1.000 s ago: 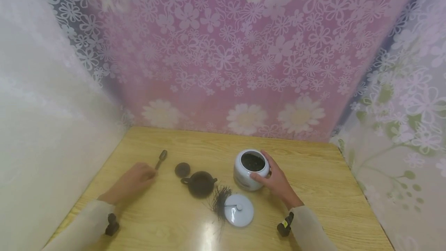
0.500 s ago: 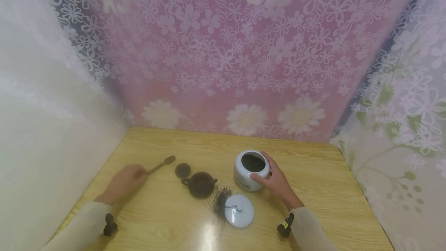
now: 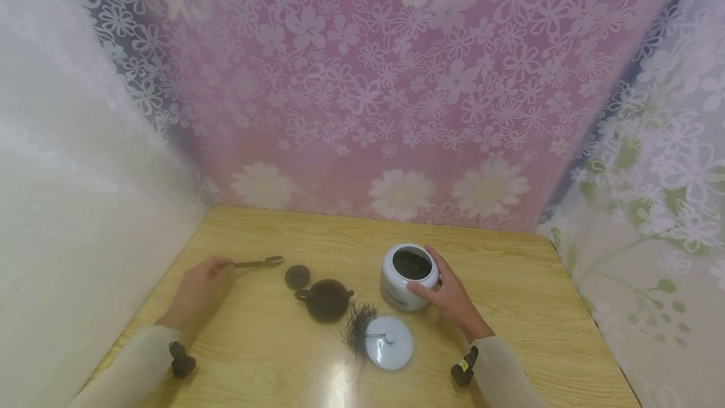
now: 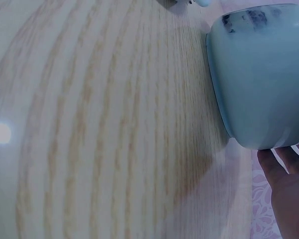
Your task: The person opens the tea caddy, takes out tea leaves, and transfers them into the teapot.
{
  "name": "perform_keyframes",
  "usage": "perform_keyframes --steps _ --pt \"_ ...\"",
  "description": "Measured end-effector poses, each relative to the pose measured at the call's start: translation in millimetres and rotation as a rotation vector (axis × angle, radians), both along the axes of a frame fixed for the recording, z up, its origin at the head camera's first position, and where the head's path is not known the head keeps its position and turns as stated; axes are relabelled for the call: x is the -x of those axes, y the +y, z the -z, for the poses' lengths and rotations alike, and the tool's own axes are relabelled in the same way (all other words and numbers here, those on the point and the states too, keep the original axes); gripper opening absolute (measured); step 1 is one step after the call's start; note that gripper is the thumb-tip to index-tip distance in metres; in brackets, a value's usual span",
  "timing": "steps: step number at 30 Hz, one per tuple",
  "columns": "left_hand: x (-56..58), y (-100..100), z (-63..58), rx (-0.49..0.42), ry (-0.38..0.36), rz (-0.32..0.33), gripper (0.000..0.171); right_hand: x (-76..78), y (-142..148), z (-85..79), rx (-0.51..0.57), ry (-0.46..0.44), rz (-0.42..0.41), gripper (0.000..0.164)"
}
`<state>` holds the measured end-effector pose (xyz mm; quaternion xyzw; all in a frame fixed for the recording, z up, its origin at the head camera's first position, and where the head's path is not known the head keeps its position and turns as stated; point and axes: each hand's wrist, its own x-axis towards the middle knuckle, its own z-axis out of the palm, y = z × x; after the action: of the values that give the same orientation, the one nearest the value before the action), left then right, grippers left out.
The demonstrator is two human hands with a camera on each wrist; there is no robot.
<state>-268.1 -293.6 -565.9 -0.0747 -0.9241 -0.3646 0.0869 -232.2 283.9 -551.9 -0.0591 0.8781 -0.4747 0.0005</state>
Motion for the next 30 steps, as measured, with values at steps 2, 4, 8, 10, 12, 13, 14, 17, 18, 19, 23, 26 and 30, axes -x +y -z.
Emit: perform_keyframes --steps 2,4,8,10,12,13,14,17,18,19,23,26,30 --pt "0.8 1 -2.6 -0.019 0.012 0.004 0.033 -0.2 0 0.0 -0.004 0.003 0.001 0.100" --pt "1.4 2 -6.4 -0.027 0.022 0.005 0.035 -0.3 0 -0.1 -0.004 0.006 0.003 0.100" --pt "2.5 6 -18.1 -0.027 0.028 0.000 0.037 -0.1 0 0.1 -0.005 0.011 0.003 0.099" --pt "4.0 9 -24.8 -0.026 0.041 -0.002 0.035 0.2 0 0.0 -0.007 0.013 0.003 0.099" --pt "6.4 14 -32.2 -0.031 0.063 0.006 0.033 0.5 0 0.1 -0.010 0.016 0.001 0.099" --pt "7.6 17 -36.6 -0.035 0.073 0.016 0.032 0.5 1 0.1 -0.010 0.018 0.000 0.099" --pt "8.3 21 -41.3 -0.043 0.081 0.029 0.032 0.5 1 0.1 -0.010 0.019 -0.001 0.099" --pt "11.3 32 -55.2 -0.042 0.112 0.068 0.033 1.1 2 0.8 -0.013 0.022 -0.002 0.098" --pt "11.8 37 -60.1 -0.044 0.113 0.080 0.034 1.2 2 0.9 -0.011 0.020 -0.003 0.098" --pt "12.5 42 -64.7 -0.043 0.120 0.092 0.034 1.2 2 0.9 -0.010 0.019 -0.003 0.098" --pt "14.2 63 -82.5 -0.044 0.136 0.131 0.033 0.9 2 0.5 -0.008 0.014 -0.003 0.099" --pt "14.2 80 -95.6 -0.049 0.141 0.160 0.033 0.5 1 0.0 -0.011 0.012 -0.001 0.099" --pt "13.3 100 -109.2 -0.060 0.159 0.216 0.031 0.5 0 -0.6 -0.020 0.008 0.004 0.099"
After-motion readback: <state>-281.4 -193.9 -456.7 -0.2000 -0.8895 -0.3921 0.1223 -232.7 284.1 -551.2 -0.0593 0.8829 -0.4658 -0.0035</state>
